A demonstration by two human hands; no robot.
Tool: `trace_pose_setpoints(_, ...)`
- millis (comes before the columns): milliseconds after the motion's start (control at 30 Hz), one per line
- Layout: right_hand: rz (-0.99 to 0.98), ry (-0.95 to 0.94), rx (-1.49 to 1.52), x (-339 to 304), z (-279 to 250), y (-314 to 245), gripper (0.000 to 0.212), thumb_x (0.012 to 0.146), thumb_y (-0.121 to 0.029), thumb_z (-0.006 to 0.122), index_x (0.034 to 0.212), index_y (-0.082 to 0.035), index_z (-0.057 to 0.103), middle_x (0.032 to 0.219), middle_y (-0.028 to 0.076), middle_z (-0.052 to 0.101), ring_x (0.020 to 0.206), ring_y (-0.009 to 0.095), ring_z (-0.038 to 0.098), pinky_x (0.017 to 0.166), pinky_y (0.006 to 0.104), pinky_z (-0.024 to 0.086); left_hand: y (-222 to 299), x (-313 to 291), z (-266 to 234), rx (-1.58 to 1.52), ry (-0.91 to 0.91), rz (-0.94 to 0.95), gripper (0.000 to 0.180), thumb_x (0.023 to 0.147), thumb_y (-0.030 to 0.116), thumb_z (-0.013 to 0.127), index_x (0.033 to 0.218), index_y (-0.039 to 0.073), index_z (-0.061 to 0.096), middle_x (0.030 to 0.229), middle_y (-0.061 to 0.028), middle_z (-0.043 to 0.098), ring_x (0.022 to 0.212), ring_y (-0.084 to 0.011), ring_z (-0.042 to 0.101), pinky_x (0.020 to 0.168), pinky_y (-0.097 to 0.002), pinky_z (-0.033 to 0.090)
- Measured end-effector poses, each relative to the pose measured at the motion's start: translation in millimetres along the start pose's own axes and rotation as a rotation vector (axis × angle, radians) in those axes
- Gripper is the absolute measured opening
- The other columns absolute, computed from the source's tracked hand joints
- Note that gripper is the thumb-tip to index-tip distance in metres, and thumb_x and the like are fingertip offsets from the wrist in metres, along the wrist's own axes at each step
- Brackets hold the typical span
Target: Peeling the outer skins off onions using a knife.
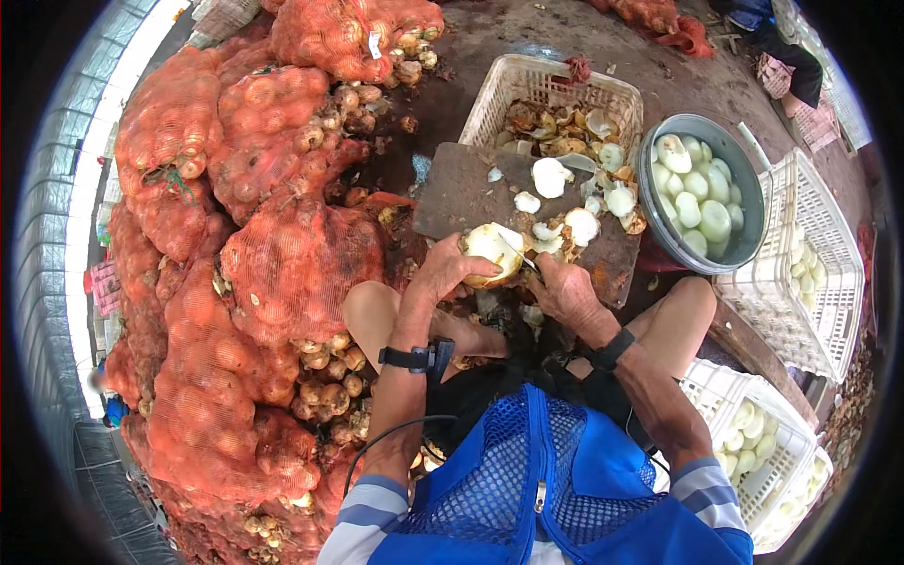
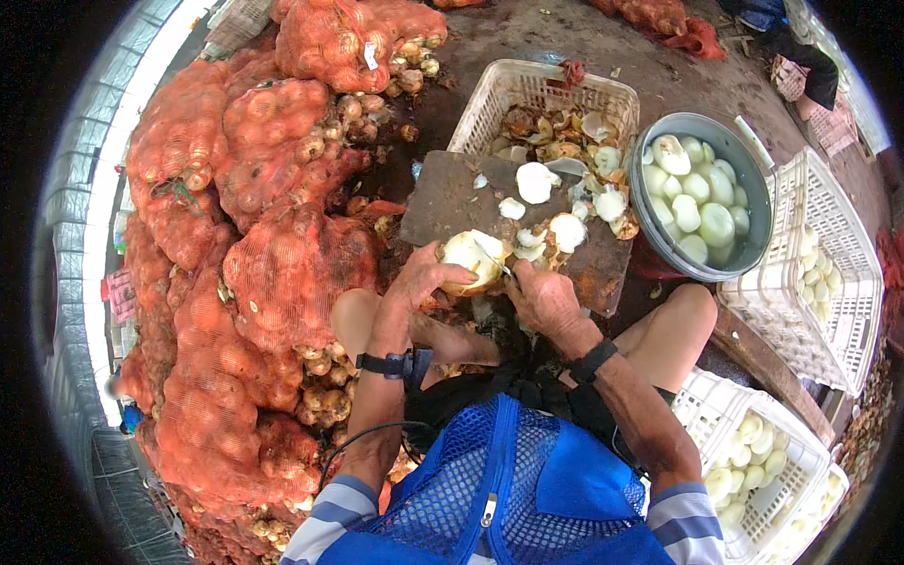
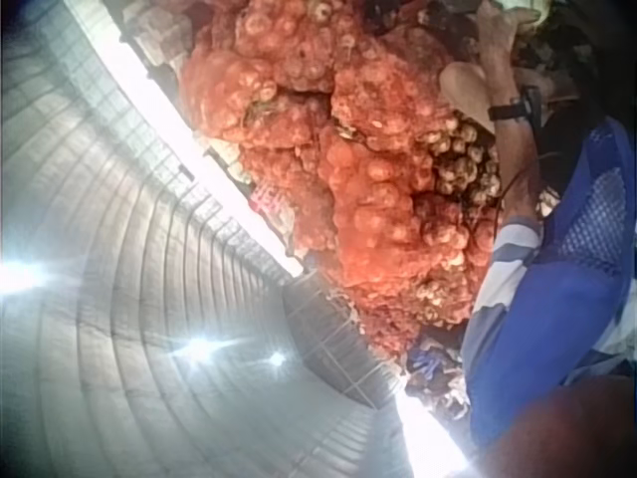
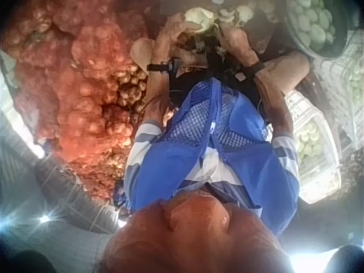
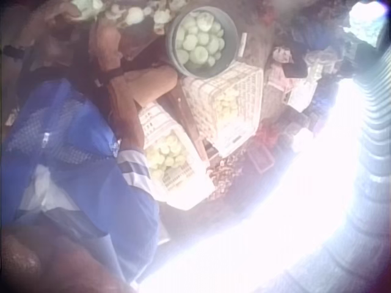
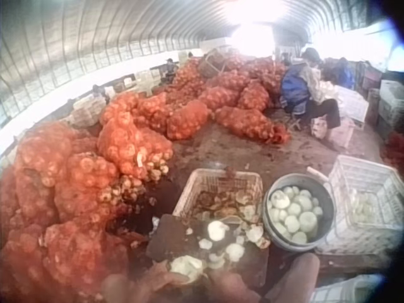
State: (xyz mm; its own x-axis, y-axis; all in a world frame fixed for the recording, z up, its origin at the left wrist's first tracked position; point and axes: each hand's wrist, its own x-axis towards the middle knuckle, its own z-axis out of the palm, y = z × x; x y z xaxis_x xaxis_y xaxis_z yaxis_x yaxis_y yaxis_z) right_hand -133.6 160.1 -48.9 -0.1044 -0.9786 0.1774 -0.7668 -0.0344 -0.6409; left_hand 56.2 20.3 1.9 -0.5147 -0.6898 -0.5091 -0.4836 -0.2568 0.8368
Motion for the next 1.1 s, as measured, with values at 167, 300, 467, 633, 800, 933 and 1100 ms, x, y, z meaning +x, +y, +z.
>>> trace_pose_setpoints(167, 0.036, -0.027, -0.053, 6.1, -4.7, -3.2, 0.019, 0.091, -0.020, 0.062, 0.094, -0.004, 0.052, 0.069, 0.021, 0.063, 0.067, 0.041, 0.065, 0.057, 0.0505, 0.052, 3.9, -2.3, 2.8, 0.003, 0.000, 0.011, 0.069, 0.062, 0.027, 0.082, 0.118, -0.005, 0.061, 0.109, -0.0138, 0.069, 0.099, -0.0230, 0.065, 0.086, -0.0337, 0.052)
trace_pose_setpoints(300, 0.027, -0.071, -0.103, 13.1, -7.1, 1.2, 0.019, 0.088, -0.018, 0.063, 0.090, -0.002, 0.053, 0.068, 0.022, 0.063, 0.067, 0.041, 0.066, 0.058, 0.0507, 0.053, -4.8, 0.7, 2.5, 0.059, 0.034, 0.054, 0.069, 0.061, 0.028, 0.083, 0.117, -0.006, 0.061, 0.109, -0.0155, 0.070, 0.100, -0.0235, 0.065, 0.090, -0.0334, 0.050)
trace_pose_setpoints(467, 0.026, -0.116, -0.165, 19.9, -13.0, 1.8, 0.015, 0.088, -0.014, 0.061, 0.086, -0.001, 0.054, 0.067, 0.021, 0.063, 0.067, 0.039, 0.068, 0.056, 0.0490, 0.054, 6.7, -6.0, 7.9, 0.266, 0.083, 0.116, 0.072, 0.058, 0.029, 0.083, 0.116, -0.009, 0.060, 0.110, -0.0229, 0.069, 0.103, -0.0325, 0.066, 0.091, -0.0374, 0.050)
trace_pose_setpoints(633, -0.006, -0.108, -0.194, 24.9, -10.5, 2.2, 0.012, 0.086, -0.012, 0.060, 0.087, 0.000, 0.058, 0.069, 0.019, 0.064, 0.068, 0.037, 0.069, 0.058, 0.0469, 0.055, 7.3, -12.0, 11.0, 0.299, 0.097, 0.146, 0.074, 0.057, 0.030, 0.085, 0.116, -0.007, 0.059, 0.110, -0.0253, 0.068, 0.105, -0.0351, 0.066, 0.091, -0.0392, 0.050)
trace_pose_setpoints(800, 0.048, -0.205, -0.266, 27.8, -6.2, 14.1, 0.013, 0.085, -0.012, 0.060, 0.083, 0.001, 0.063, 0.072, 0.019, 0.066, 0.071, 0.037, 0.070, 0.061, 0.0456, 0.057, 4.5, -17.0, 13.4, 0.457, 0.120, 0.239, 0.075, 0.059, 0.032, 0.085, 0.120, -0.004, 0.059, 0.111, -0.0220, 0.069, 0.102, -0.0318, 0.066, 0.089, -0.0388, 0.051)
trace_pose_setpoints(933, 0.114, -0.285, -0.251, 33.1, -20.1, -0.9, 0.015, 0.083, -0.011, 0.060, 0.083, 0.003, 0.066, 0.080, 0.022, 0.069, 0.077, 0.038, 0.071, 0.066, 0.0475, 0.057, 4.5, -19.6, 11.9, 0.480, 0.121, 0.187, 0.077, 0.058, 0.031, 0.087, 0.119, -0.005, 0.057, 0.111, -0.0252, 0.067, 0.106, -0.0365, 0.065, 0.091, -0.0399, 0.050)
trace_pose_setpoints(1100, 0.231, -0.460, -0.144, 45.7, -23.1, 20.3, 0.020, 0.081, -0.010, 0.057, 0.086, 0.005, 0.069, 0.085, 0.027, 0.068, 0.084, 0.043, 0.068, 0.073, 0.0513, 0.055, -16.9, -9.5, 8.8, 0.346, 0.114, 0.152, 0.077, 0.057, 0.028, 0.088, 0.118, -0.005, 0.056, 0.110, -0.0253, 0.068, 0.105, -0.0346, 0.066, 0.091, -0.0391, 0.051)
